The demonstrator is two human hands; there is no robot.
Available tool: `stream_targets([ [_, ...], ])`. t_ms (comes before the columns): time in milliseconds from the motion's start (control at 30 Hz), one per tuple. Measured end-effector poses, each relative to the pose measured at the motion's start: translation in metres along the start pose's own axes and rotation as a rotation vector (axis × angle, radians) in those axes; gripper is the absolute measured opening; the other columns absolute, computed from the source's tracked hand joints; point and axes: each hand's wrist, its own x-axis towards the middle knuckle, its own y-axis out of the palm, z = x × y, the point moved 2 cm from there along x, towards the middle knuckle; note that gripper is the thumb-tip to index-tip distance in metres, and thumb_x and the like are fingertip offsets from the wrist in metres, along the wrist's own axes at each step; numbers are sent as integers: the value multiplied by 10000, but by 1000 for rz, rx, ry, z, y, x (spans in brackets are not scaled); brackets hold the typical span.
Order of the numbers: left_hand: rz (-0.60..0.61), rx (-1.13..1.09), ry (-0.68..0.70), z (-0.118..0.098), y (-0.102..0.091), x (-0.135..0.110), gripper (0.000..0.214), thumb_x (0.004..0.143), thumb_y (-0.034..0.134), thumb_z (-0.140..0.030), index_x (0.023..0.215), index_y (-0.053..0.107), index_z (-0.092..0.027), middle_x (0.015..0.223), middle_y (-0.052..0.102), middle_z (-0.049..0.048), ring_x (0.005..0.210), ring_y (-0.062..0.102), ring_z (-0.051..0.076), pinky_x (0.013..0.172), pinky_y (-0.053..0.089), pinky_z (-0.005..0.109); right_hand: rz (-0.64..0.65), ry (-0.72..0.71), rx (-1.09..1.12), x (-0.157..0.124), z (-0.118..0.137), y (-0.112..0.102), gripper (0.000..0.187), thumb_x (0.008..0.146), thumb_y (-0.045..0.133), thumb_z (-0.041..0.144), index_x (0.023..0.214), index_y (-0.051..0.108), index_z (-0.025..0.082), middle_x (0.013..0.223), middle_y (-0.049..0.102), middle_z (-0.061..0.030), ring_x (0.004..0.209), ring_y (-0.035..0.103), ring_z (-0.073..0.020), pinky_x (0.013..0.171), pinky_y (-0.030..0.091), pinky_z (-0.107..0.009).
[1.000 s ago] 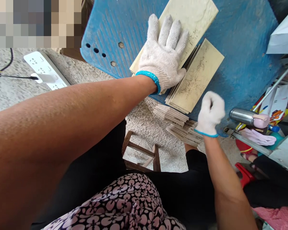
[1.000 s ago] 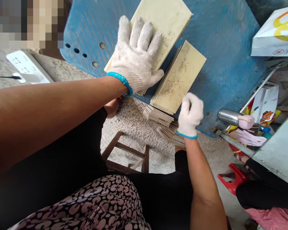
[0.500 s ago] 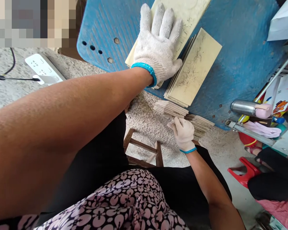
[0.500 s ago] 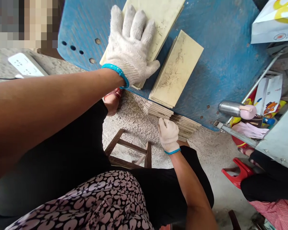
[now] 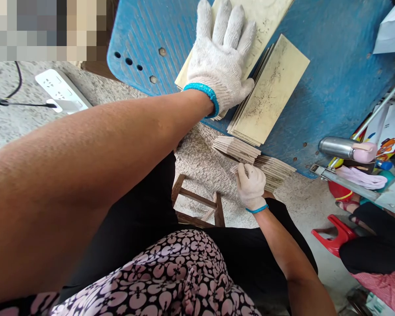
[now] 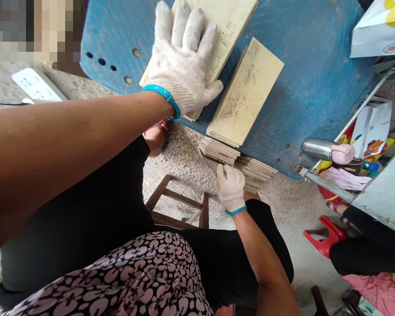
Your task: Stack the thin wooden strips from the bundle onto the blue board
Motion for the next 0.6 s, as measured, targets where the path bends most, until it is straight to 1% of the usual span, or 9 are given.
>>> stream_targets([
  [67,5,-9,0,0,0,0,831,868,492,-449,1518,227,-4,1547,198,303,1441,116,482,1140,-1,688,42,-43,47,-4,0,2,345,936,460,213,1254,593,222,1165,594,-140,999,534,-266,857,416,-424],
  [133,7,-11,-2,0,0,0,830,868,490,-452,1517,232,-3,1547,197,303,1441,113,483,1140,-1,687,84,-55,115,-8,-2,5,342,935,454,215,1248,591,214,1187,593,-133,1025,542,-262,866,433,-407],
  [267,16,-16,5,0,0,1,834,872,490,-449,1515,230,14,1544,184,324,1438,103,494,1135,-9,689,175,13,197,-9,-6,9,378,963,440,297,1303,540,164,1250,578,-137,1123,530,-267,904,450,-385],
  [367,7,-23,12,0,1,1,832,875,493,-442,1513,230,23,1539,184,334,1436,101,500,1129,-16,694,297,71,151,-3,-4,8,366,972,429,305,1297,540,180,1244,584,-121,1114,539,-261,880,447,-369],
  [500,-3,-25,19,2,4,1,841,866,503,-452,1509,233,19,1536,195,329,1433,110,499,1131,-13,687,476,156,38,9,0,3,357,957,446,294,1292,545,221,1159,598,-114,991,580,-256,805,444,-360],
  [600,-8,-26,25,3,6,2,857,862,500,-470,1513,220,11,1537,188,329,1434,104,500,1125,-25,690,536,197,44,14,-1,1,391,934,464,276,1318,533,253,1145,596,-97,952,598,-243,784,448,-338],
])
